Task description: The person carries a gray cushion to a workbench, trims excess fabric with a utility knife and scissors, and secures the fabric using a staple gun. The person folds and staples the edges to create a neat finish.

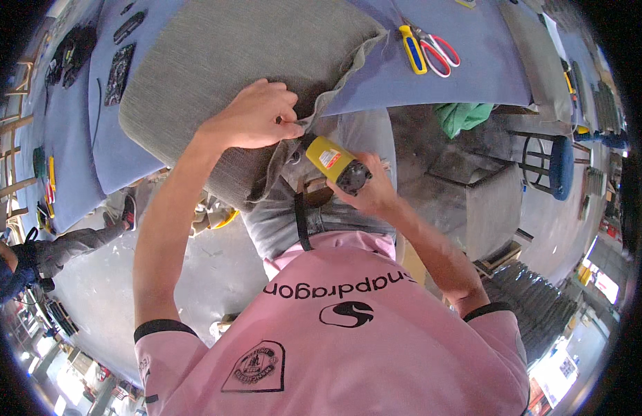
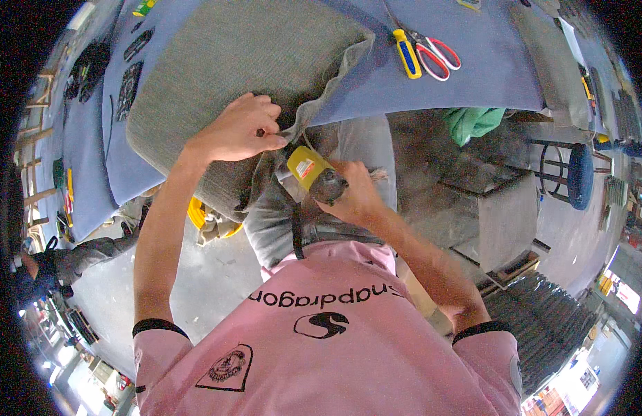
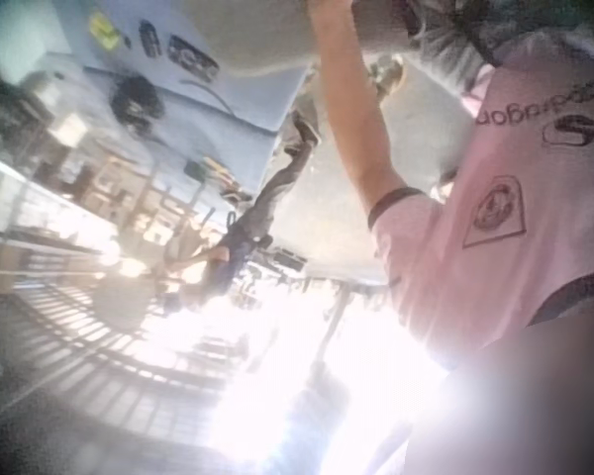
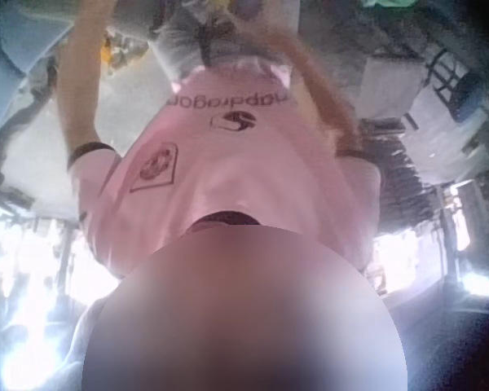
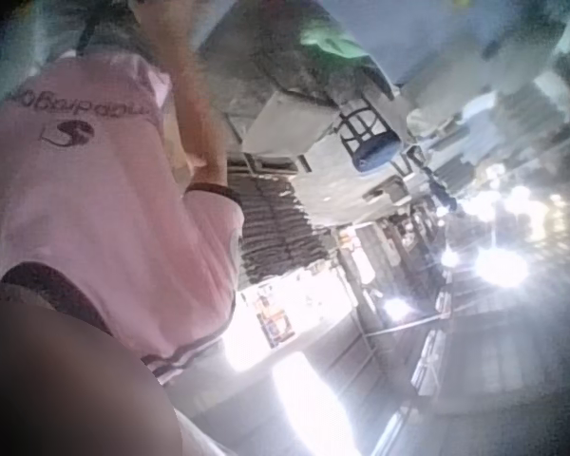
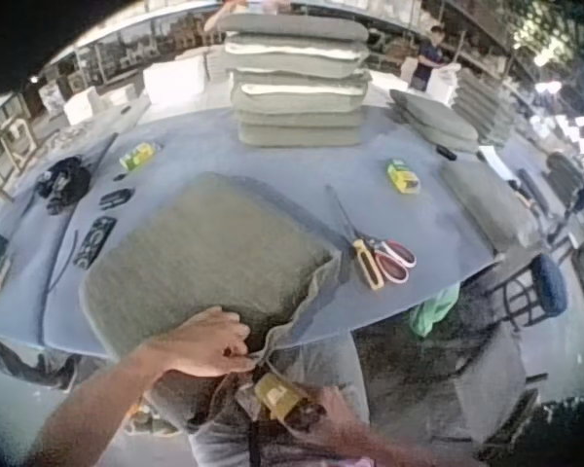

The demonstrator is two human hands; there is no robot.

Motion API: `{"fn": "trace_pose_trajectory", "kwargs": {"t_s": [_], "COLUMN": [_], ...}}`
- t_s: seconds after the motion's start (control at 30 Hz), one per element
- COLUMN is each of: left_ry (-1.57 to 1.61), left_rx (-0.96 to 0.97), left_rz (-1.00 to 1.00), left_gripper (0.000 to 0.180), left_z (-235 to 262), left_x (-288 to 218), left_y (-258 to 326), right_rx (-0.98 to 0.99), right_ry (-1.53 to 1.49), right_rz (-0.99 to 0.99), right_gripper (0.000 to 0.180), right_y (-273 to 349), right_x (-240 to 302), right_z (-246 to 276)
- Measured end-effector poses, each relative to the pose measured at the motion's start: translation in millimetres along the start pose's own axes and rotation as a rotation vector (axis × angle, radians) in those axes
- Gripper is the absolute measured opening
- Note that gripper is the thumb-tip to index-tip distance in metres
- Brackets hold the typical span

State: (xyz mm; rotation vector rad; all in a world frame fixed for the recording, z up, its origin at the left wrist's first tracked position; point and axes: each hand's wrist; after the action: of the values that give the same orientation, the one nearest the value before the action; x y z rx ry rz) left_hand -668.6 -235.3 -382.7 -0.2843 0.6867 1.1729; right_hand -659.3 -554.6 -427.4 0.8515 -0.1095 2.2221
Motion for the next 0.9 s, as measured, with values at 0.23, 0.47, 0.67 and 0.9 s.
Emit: {"fn": "trace_pose_trajectory", "kwargs": {"t_s": [0.23,0.47,0.67,0.9], "left_ry": [-0.224,-0.029,0.000,-0.221], "left_rx": [-0.084,0.052,0.002,-0.029], "left_rz": [0.009,-0.034,0.029,0.124], "left_gripper": [0.042,0.046,0.044,0.041], "left_z": [-6,6,-3,-1], "left_x": [-26,-1,-6,-45], "left_y": [15,8,9,37], "right_rx": [0.007,-0.074,0.035,-0.062], "right_ry": [0.000,0.020,-0.073,-0.083], "right_rz": [-0.058,0.058,-0.054,-0.077], "right_gripper": [0.070,0.074,0.080,0.073], "right_y": [6,14,6,19], "right_x": [7,-4,0,21], "right_z": [10,-7,-12,-2]}}
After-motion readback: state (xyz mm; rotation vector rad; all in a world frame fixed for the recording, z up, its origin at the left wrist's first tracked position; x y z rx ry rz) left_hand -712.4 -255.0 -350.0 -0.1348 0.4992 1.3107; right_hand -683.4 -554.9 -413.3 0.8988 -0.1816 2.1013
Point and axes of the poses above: each hand's wrist, its own y-axis away from the middle knuckle, its own z-axis out of the back of the hand, x = y × z, and after that the axes turned 7 degrees about y, right-handed
